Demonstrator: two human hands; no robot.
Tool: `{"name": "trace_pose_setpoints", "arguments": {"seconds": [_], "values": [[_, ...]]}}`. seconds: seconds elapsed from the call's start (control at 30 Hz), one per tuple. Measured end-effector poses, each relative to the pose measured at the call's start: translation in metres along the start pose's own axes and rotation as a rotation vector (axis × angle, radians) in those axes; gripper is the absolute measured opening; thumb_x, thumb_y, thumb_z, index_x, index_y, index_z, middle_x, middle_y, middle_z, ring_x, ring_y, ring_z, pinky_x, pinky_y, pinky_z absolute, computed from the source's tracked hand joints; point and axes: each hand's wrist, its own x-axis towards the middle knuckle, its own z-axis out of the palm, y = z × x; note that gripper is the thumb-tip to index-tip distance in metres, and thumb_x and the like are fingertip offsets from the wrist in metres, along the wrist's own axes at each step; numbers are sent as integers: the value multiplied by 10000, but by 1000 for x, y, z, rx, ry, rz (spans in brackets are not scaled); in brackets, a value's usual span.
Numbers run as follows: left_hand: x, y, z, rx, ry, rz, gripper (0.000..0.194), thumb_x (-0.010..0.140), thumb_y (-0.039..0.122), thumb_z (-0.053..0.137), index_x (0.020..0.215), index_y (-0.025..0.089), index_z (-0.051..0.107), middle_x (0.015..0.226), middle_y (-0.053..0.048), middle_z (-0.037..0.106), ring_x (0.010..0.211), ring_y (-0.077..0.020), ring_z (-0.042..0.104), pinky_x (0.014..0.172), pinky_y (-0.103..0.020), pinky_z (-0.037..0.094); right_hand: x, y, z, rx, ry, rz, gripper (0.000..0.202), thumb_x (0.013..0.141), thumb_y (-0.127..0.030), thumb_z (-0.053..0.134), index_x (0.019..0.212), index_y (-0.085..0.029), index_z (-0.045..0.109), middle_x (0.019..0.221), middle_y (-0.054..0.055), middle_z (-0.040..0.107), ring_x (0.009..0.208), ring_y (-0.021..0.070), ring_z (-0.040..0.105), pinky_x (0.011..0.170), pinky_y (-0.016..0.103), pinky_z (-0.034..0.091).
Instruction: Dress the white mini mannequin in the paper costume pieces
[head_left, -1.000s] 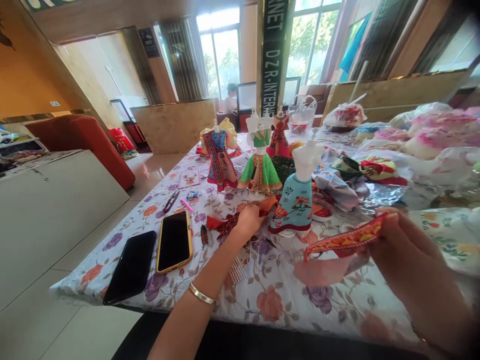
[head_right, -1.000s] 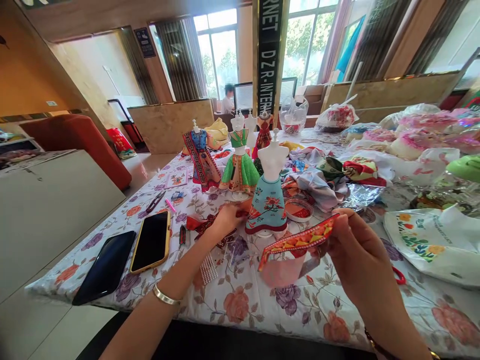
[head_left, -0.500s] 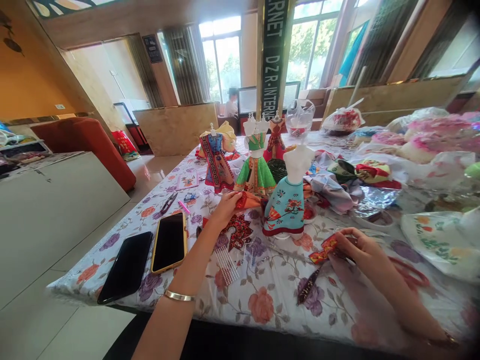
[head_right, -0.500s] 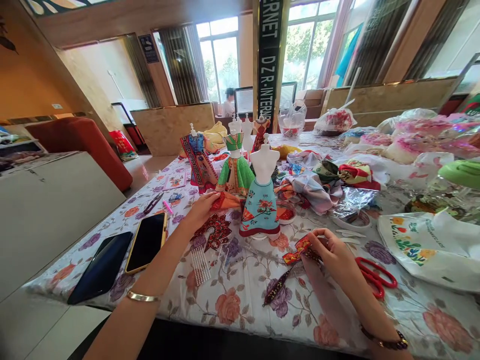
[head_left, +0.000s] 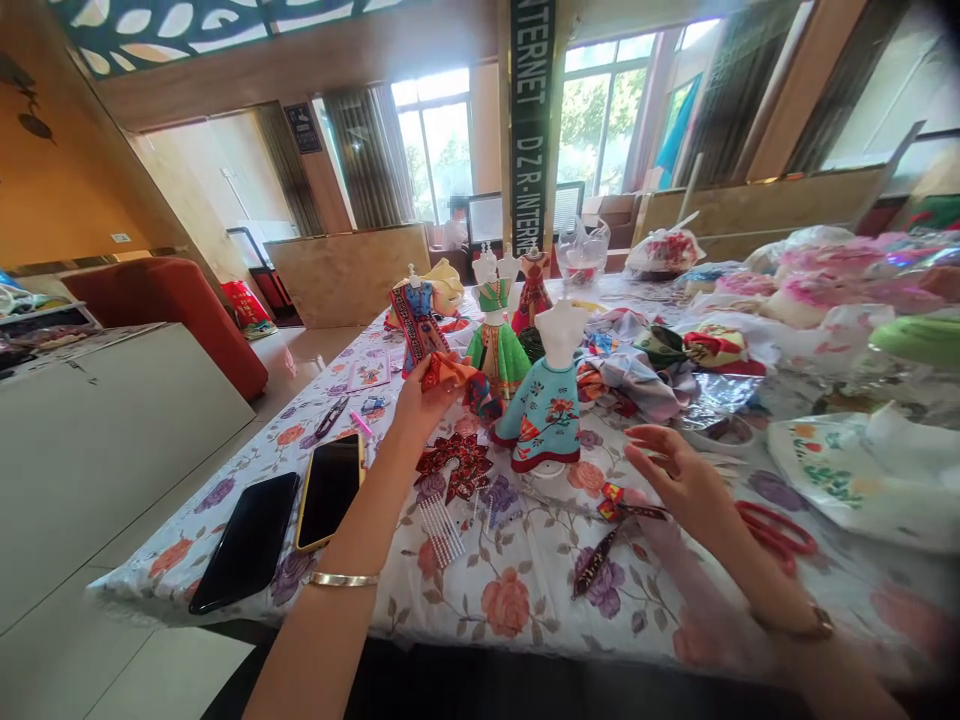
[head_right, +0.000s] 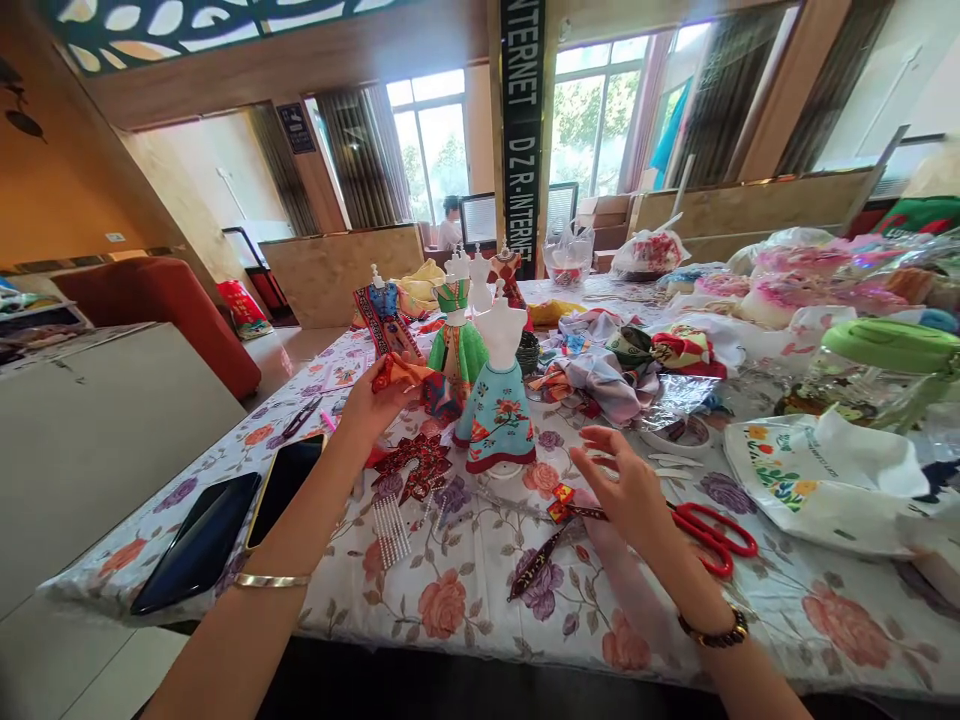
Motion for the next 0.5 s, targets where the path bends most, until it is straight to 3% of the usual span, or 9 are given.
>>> {"name": "trace_pose_setpoints", "arguments": {"seconds": [0.13,0.2,0.37,0.5], "values": [[-4,11,6,-96,-41,45,331,935,211,362,707,143,591,634,-47,665,742,-197,696,639,-294,552,22,-32,14,100,-188,-208,576,773,-497,632,1240,-235,422,1322,144,517,1222,288,502,987,477,441],[-5,16,9,-134,-64,69,353,940,201,348,686,139,585,606,-41,644,712,-171,684,618,-254,536,36,-45,20,128,-395,-284,648,793,-445,623,1334,-239,331,1409,137,442,1288,260,440,1030,440,407],[-8,26,22,-202,-120,149,417,951,193,321,612,150,561,505,-8,555,597,-104,620,617,-186,505,68,-46,29,83,-771,-395,541,711,-344,685,1221,-239,538,1158,4,661,1036,206,627,874,322,529],[-14,34,34,-236,-183,206,439,959,202,315,571,158,515,465,14,491,549,-86,569,645,-195,507,85,-29,35,-38,-814,-454,423,628,-258,725,1047,-229,671,1021,-15,703,930,224,638,873,347,523]]}}
